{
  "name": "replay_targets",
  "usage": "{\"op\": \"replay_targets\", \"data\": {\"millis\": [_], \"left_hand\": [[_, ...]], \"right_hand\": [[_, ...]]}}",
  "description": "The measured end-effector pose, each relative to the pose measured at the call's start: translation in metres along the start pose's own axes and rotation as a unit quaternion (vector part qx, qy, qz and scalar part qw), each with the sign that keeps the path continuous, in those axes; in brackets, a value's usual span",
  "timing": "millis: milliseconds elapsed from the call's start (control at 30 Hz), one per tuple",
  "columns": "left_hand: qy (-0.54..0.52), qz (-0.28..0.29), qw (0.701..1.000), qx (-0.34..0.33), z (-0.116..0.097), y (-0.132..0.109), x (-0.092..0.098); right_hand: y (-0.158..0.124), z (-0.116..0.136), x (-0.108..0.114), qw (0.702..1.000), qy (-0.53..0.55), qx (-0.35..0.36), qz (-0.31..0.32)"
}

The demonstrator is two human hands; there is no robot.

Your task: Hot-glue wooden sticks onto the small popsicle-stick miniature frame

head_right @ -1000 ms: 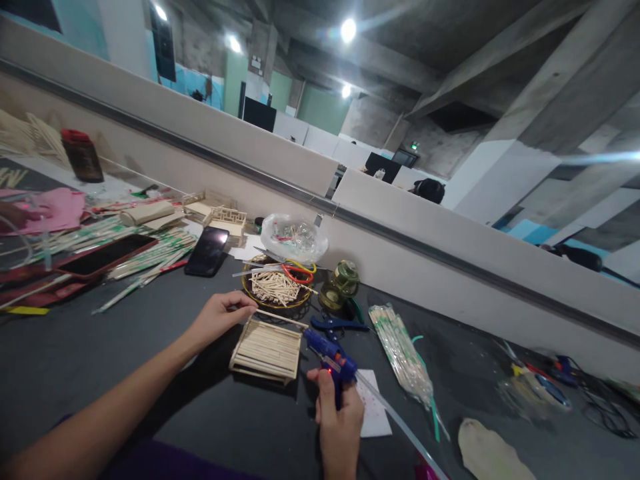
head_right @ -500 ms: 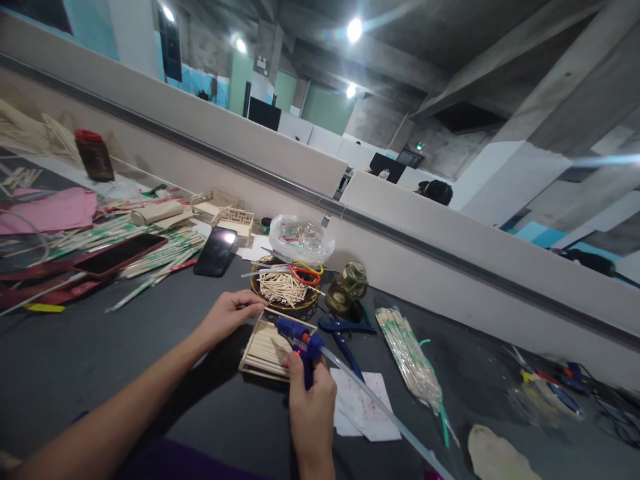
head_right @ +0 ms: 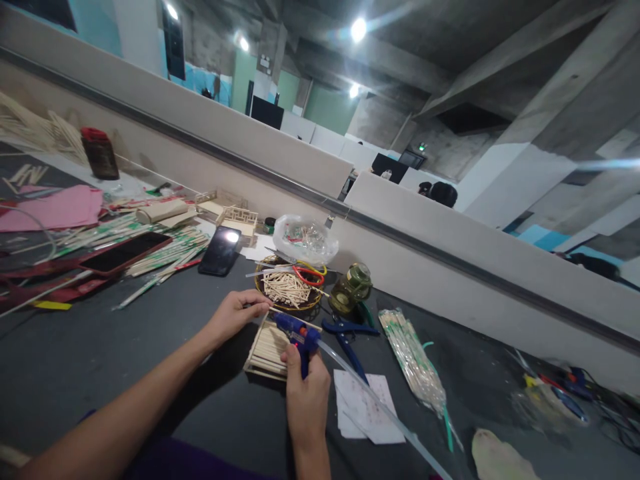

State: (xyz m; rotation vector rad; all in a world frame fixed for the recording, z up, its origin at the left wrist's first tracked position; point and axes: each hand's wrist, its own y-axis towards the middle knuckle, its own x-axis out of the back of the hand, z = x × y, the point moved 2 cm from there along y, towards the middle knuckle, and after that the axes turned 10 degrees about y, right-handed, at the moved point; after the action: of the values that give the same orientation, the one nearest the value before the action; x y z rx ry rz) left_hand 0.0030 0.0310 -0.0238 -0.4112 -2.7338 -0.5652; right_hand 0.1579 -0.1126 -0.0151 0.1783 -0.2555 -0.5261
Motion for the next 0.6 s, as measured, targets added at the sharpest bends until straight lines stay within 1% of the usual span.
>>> {"op": "replay_targets", "data": {"millis": [300,467,600], "left_hand": [[-0.003,0.004,1.0,-0.008,-0.0006,0.0002,0.0],[-0.01,0.009,1.0,-0.009,-0.0022,0.0006,0.0],[-0.011,0.011,1.0,-0.004,-0.0006,0.0009,-0.0011]], "right_hand": [[-0.0002,-0.0021,-0.0021,1.0,-0.001,-0.013,0.011],[0.0012,-0.0007,-0.0017,1.0,-0.002,0.002,0.006],[0.0029,0.0003,-0.0023,0.999,-0.001,0.008,0.031]]}}
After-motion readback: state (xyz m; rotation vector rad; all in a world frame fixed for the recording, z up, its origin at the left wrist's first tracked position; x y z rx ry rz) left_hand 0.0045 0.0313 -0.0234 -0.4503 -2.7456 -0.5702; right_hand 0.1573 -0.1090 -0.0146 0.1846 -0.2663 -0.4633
